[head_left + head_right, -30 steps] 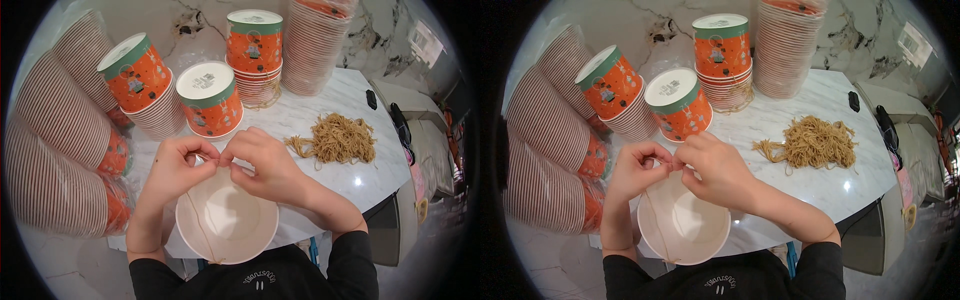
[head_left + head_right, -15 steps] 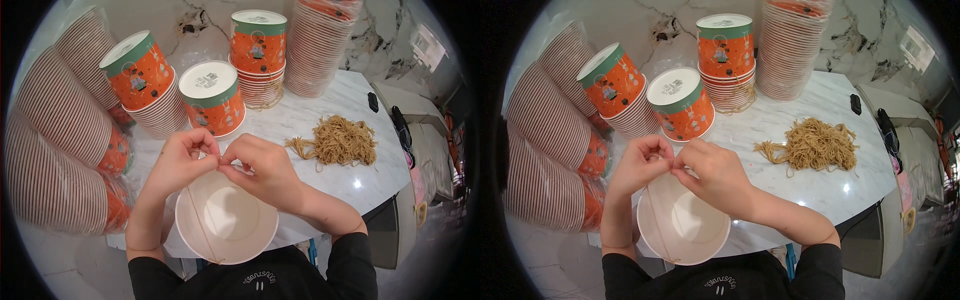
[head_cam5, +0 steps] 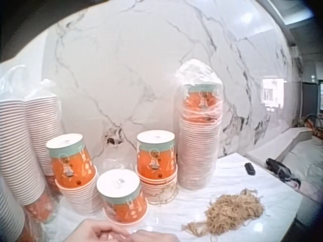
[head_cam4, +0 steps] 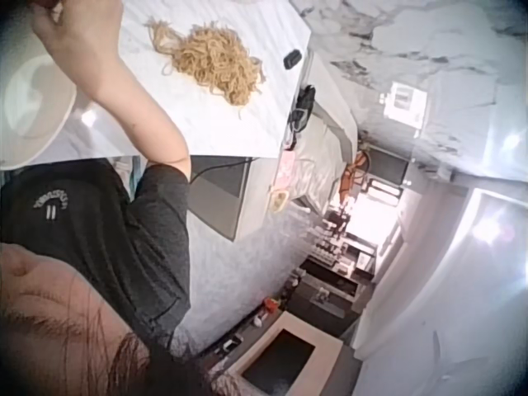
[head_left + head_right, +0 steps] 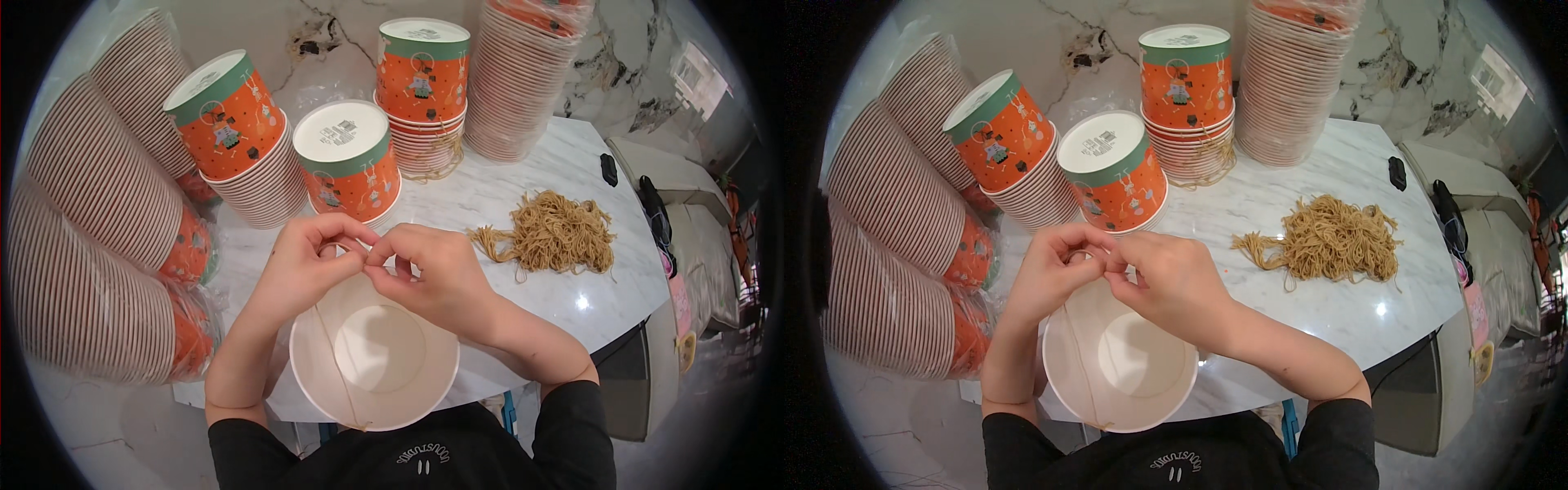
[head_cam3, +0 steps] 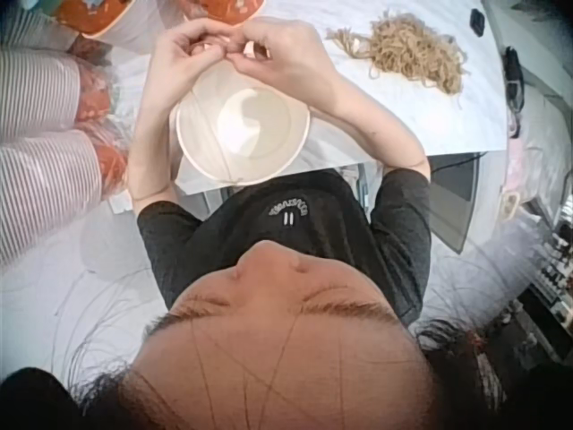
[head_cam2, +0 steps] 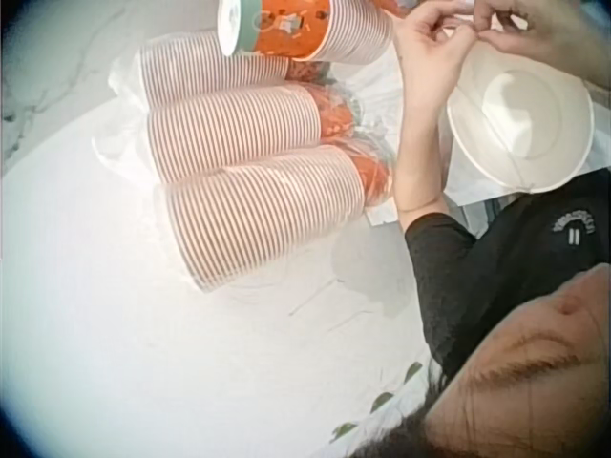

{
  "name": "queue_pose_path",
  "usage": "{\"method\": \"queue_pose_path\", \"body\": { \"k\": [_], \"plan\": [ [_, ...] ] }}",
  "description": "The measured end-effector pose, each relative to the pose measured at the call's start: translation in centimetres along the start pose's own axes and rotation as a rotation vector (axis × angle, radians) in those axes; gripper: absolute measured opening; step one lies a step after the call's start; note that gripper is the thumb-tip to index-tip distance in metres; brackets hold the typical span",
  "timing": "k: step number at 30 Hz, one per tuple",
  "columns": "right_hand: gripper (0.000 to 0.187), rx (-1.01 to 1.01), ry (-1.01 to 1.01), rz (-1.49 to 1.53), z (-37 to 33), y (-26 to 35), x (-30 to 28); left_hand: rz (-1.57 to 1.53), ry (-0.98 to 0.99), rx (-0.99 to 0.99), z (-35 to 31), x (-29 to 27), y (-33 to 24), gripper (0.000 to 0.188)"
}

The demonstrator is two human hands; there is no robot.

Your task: Manually tying thin strings onto the rims of decorated paper cups for packaging.

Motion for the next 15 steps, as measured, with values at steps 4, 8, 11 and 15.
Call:
{"method": "queue_pose_path", "body": {
  "k": [4,8,11,15],
  "plan": [
    [0.012,-0.043,-0.028,-0.013,0.1,-0.1,-0.4,0.112,-0.076,0.068,-0.2,-0.3,-0.3,0.015],
    [0.011,0.128,0.014,0.09,0.6,-0.9,-0.8,-0.032,-0.115,0.133,-0.1,0.1,-0.3,0.012],
    [0.011,0.205,0.047,0.309,0.9,-1.8,-0.8,-0.145,-0.113,0.166,0.0,0.3,0.0,0.012],
    [0.011,0.345,0.016,0.596,0.9,-3.4,-0.3,-0.106,-0.162,0.135,0.0,0.6,0.1,0.011]
  ]
}}
Point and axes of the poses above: each hand's wrist, its own z-axis towards the middle knuckle, its own x-axis out of the palm, y = z × x, the point moved 5 cm from there along z, towards the middle knuckle, and after that the axes turned 8 degrees about -x, right-handed, at the moved point
